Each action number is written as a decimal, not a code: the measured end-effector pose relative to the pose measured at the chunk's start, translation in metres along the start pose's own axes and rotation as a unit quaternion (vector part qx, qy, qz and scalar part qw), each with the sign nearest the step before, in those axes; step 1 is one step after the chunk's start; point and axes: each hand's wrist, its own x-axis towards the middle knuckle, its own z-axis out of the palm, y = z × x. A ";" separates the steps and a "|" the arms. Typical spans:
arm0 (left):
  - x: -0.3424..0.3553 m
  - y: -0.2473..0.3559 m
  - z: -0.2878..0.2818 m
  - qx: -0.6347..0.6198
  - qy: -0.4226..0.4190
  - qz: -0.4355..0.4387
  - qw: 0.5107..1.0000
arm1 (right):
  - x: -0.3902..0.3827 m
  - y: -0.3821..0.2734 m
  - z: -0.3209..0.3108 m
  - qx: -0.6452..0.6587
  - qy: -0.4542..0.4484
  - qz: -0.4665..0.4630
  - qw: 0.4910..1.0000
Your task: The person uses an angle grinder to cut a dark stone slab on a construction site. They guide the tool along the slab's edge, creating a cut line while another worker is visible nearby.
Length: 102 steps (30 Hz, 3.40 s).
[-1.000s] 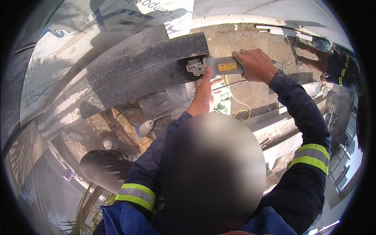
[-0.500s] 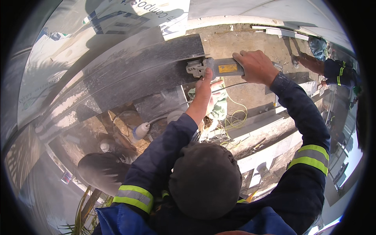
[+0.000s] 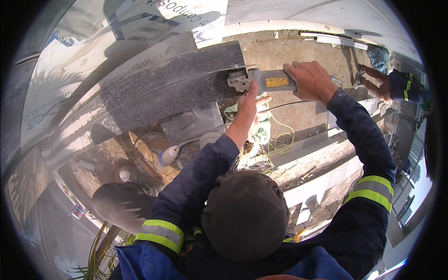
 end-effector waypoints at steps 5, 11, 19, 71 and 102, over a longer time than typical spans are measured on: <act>-0.002 0.003 -0.002 -0.003 0.011 0.004 1.000 | 0.004 -0.004 0.005 0.025 0.014 -0.015 0.999; 0.003 0.002 -0.008 -0.008 0.005 -0.001 1.000 | 0.008 -0.004 0.004 0.016 -0.024 0.005 1.000; 0.009 -0.005 -0.011 -0.005 -0.004 0.005 1.000 | 0.002 -0.003 0.002 0.011 0.017 -0.012 1.000; 0.010 -0.002 -0.008 0.018 0.019 0.001 1.000 | 0.003 -0.001 0.005 0.006 0.005 -0.008 1.000; -0.017 0.001 0.054 0.084 0.074 0.174 0.978 | -0.073 -0.037 0.018 0.166 0.112 0.168 0.965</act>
